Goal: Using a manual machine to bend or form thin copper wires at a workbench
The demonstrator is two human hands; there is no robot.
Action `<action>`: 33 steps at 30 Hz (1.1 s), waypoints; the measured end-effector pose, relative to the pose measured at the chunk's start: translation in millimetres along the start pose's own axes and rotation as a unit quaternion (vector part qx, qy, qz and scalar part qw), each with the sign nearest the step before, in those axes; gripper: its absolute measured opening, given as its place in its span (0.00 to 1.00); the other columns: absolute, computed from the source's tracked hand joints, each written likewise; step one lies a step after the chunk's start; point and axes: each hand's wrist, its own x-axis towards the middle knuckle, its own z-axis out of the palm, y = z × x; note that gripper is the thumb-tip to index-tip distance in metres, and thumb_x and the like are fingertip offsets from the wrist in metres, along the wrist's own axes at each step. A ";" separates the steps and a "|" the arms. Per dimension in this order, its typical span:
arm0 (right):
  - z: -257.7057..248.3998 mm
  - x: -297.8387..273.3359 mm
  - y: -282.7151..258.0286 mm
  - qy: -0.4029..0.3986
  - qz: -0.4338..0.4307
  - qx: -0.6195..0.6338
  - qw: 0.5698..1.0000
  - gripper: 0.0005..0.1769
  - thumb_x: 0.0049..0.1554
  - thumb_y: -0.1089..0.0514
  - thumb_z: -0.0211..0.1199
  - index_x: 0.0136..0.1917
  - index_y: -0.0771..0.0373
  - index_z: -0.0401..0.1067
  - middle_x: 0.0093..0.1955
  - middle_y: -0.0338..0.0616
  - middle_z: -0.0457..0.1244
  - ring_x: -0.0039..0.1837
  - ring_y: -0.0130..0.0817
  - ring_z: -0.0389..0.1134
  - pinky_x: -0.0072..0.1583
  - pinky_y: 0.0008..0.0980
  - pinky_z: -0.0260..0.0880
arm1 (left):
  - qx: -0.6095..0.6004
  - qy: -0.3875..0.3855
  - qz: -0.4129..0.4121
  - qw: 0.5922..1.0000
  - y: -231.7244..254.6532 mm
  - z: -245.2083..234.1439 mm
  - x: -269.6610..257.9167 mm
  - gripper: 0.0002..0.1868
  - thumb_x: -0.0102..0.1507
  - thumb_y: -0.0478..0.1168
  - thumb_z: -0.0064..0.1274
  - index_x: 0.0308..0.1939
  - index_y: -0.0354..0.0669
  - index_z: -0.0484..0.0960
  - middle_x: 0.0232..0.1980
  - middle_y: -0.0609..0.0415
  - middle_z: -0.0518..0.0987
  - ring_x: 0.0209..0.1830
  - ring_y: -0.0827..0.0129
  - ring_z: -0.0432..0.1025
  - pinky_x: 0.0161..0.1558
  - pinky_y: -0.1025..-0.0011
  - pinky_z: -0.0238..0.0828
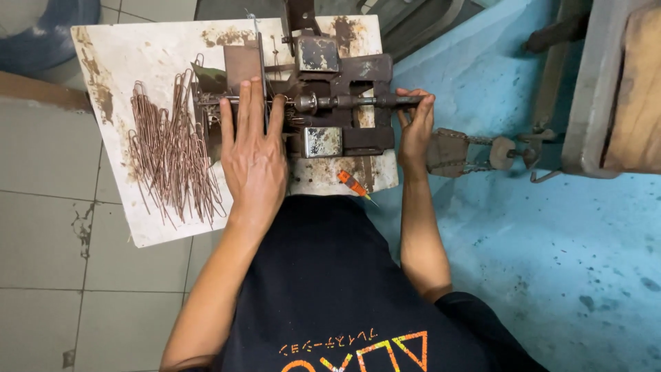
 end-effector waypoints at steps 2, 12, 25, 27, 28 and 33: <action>3.0 -0.4 -4.2 -0.002 -0.005 -0.013 1.000 0.30 0.69 0.29 0.33 0.56 0.56 0.61 0.65 0.54 0.63 0.74 0.56 0.59 0.72 0.68 0.53 | 0.006 -0.001 0.000 1.000 0.3 1.2 0.8 0.29 0.64 0.19 0.44 0.67 0.40 0.80 0.80 0.36 0.62 0.83 0.54 0.52 0.80 0.50 0.24; 8.6 2.1 -0.4 0.060 -0.015 -0.026 0.998 0.31 0.68 0.29 0.33 0.54 0.57 0.61 0.56 0.53 0.64 0.66 0.50 0.64 0.70 0.64 0.60 | -0.010 0.045 0.011 0.999 -2.0 11.4 -4.2 0.24 0.68 0.23 0.41 0.66 0.40 0.80 0.79 0.34 0.62 0.84 0.54 0.51 0.81 0.51 0.23; 20.7 -4.7 -15.1 0.076 -0.023 -0.017 0.997 0.30 0.69 0.31 0.35 0.52 0.57 0.61 0.53 0.54 0.64 0.65 0.50 0.64 0.70 0.63 0.60 | 0.007 0.021 0.018 1.000 -3.6 5.2 -3.8 0.28 0.65 0.19 0.39 0.65 0.39 0.81 0.80 0.35 0.62 0.84 0.53 0.51 0.82 0.51 0.22; 16.0 -1.6 -11.2 0.061 -0.025 -0.019 0.998 0.31 0.69 0.30 0.34 0.52 0.57 0.61 0.54 0.54 0.63 0.65 0.50 0.64 0.70 0.63 0.61 | 0.005 0.025 0.015 1.000 -2.7 7.2 -3.3 0.28 0.65 0.19 0.39 0.65 0.39 0.81 0.80 0.34 0.62 0.84 0.53 0.51 0.82 0.51 0.23; 13.7 -0.4 -9.2 0.048 -0.028 -0.020 0.998 0.31 0.68 0.29 0.33 0.53 0.57 0.61 0.55 0.53 0.63 0.66 0.49 0.64 0.70 0.62 0.61 | 0.003 0.029 0.014 0.999 -2.2 8.1 -3.6 0.28 0.65 0.19 0.39 0.65 0.39 0.81 0.80 0.34 0.62 0.84 0.53 0.51 0.82 0.51 0.23; 5.6 4.8 -3.5 0.033 -0.018 0.020 0.999 0.26 0.64 0.31 0.37 0.51 0.52 0.63 0.54 0.43 0.65 0.61 0.36 0.68 0.64 0.41 0.70 | -0.014 -0.013 0.013 1.000 -5.9 13.9 -6.0 0.43 0.67 0.18 0.42 0.81 0.49 0.47 0.84 0.38 0.49 0.86 0.53 0.42 0.85 0.52 0.30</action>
